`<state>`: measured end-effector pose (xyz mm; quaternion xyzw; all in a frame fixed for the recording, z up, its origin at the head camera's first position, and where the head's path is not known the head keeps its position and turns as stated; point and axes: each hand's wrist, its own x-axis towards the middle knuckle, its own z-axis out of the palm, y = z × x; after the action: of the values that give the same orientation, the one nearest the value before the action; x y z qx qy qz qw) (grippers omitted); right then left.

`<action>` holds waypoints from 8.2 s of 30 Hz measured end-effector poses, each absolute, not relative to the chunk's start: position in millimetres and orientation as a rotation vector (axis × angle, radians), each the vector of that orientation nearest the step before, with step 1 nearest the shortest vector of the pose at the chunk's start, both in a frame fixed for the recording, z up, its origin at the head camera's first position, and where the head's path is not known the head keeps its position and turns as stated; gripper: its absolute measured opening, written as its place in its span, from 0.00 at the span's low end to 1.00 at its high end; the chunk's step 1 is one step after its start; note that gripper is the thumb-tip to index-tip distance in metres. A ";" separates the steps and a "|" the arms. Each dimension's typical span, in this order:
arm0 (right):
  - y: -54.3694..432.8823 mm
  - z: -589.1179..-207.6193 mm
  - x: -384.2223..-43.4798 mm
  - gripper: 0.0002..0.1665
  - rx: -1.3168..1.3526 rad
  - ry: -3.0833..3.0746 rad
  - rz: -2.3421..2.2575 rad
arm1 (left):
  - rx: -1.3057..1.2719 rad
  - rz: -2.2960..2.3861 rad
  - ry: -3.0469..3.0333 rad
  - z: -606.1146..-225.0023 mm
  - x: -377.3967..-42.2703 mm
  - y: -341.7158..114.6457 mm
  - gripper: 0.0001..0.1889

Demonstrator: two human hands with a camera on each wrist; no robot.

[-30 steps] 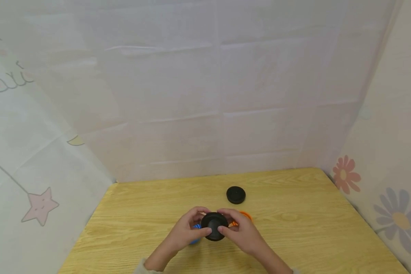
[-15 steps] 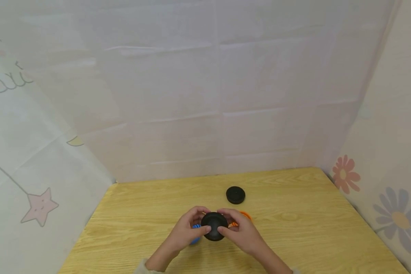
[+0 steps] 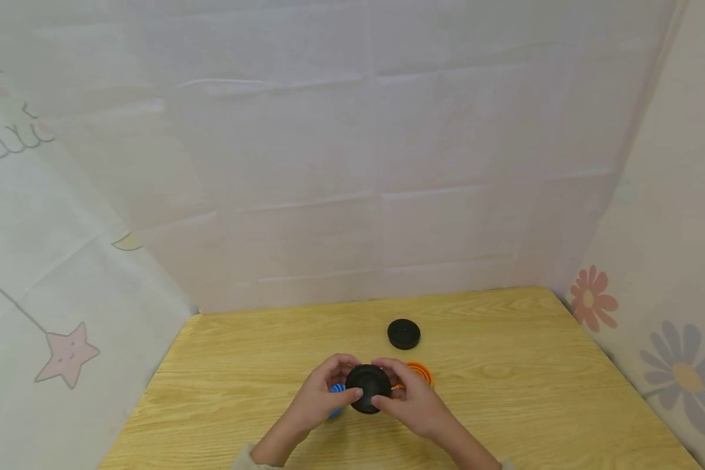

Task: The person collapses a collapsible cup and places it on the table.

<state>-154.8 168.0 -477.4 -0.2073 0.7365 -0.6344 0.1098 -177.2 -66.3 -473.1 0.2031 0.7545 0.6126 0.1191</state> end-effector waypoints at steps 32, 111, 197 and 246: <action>164.9 -475.5 -153.6 0.31 -0.420 2.174 -1.853 | 0.579 1.797 2.172 -472.9 -174.7 -63.5 0.22; 156.0 -489.9 -185.8 0.33 -0.086 1.646 -2.056 | 0.782 1.815 2.384 -480.6 -188.2 -89.0 0.13; 96.1 -514.6 -264.7 0.25 0.069 1.709 -2.133 | 0.011 1.996 1.701 -508.6 -261.4 -138.0 0.28; 96.3 -512.4 -316.0 0.26 0.150 2.017 -1.926 | 0.095 1.610 2.376 -507.3 -293.5 -162.8 0.32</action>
<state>-316.0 96.3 -512.4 0.0530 0.7113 -0.6791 0.1734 -293.5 -162.8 -507.3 0.0326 0.8200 0.5554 0.1345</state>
